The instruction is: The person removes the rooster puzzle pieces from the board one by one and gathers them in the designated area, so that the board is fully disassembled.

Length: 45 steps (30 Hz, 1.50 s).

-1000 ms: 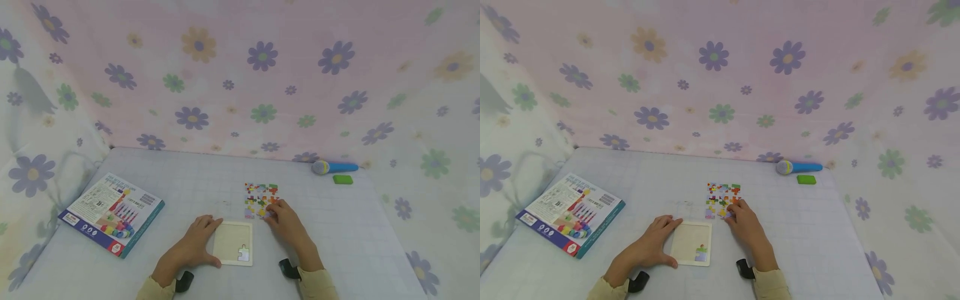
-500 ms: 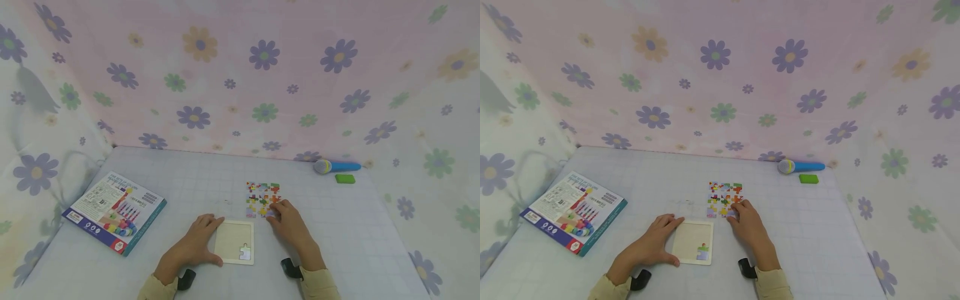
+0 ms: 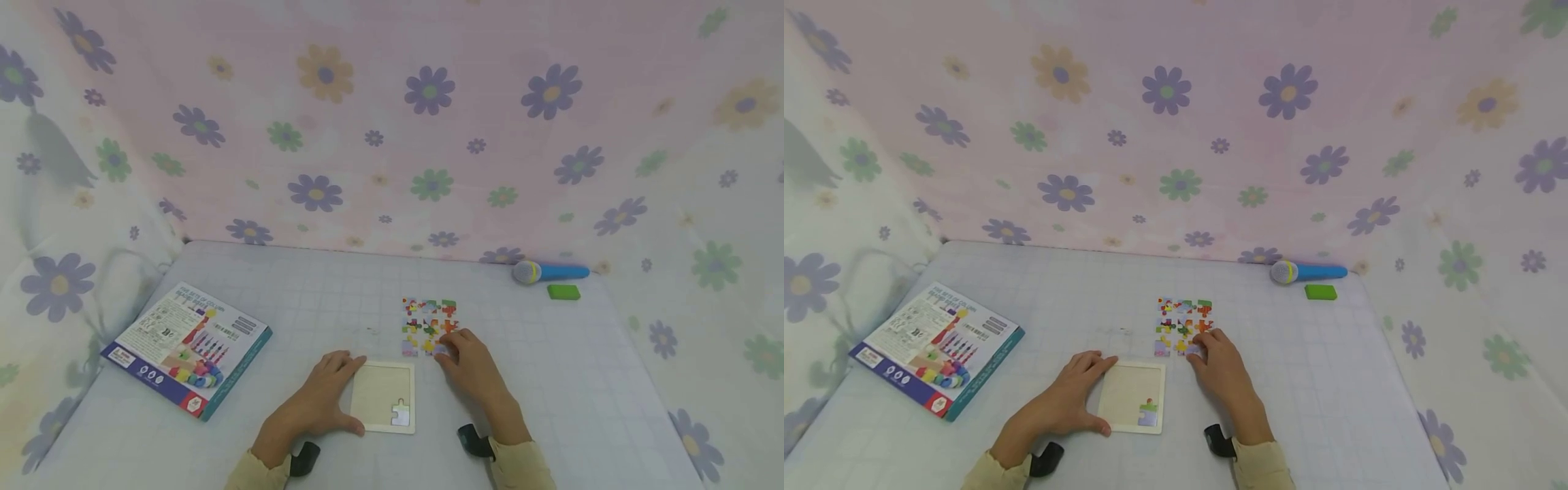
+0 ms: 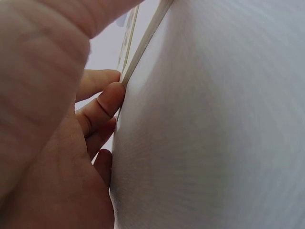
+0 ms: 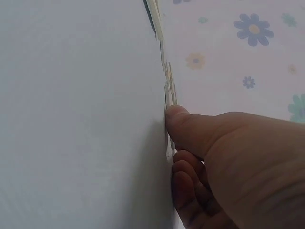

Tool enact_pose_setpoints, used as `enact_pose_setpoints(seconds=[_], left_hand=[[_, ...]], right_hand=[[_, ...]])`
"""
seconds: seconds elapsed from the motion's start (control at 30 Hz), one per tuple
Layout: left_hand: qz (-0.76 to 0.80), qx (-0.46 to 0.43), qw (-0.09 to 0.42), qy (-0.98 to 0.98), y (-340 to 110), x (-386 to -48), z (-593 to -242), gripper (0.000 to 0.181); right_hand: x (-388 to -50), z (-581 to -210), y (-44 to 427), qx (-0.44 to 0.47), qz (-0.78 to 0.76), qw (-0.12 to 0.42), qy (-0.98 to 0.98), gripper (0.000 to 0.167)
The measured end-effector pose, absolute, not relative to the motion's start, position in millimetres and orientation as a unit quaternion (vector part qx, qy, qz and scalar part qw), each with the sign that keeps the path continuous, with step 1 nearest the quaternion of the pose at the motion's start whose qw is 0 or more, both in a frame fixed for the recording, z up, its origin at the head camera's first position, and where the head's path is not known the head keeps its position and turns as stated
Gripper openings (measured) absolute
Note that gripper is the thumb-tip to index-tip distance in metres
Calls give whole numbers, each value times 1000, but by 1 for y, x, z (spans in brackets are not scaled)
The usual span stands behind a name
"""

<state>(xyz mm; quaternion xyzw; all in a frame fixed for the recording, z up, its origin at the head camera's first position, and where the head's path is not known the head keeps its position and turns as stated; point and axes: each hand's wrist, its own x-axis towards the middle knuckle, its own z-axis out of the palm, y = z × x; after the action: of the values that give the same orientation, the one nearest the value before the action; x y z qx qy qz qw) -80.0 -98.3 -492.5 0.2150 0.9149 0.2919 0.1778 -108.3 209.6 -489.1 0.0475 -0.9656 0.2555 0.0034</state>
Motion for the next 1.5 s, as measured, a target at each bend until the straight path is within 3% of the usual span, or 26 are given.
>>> enact_pose_setpoints(seconds=[0.67,0.93,1.5], left_hand=[[288,212,187,915,-96,-80,-490,120],[284,205,188,917,-96,-78,-490,121],[284,204,182,919,-96,-79,-486,118]], right_hand=[[-72,-490,208,11,307,9,-952,47],[-61,-490,199,26,304,7,-952,37],[-38,-493,180,184,352,-59,-916,41]])
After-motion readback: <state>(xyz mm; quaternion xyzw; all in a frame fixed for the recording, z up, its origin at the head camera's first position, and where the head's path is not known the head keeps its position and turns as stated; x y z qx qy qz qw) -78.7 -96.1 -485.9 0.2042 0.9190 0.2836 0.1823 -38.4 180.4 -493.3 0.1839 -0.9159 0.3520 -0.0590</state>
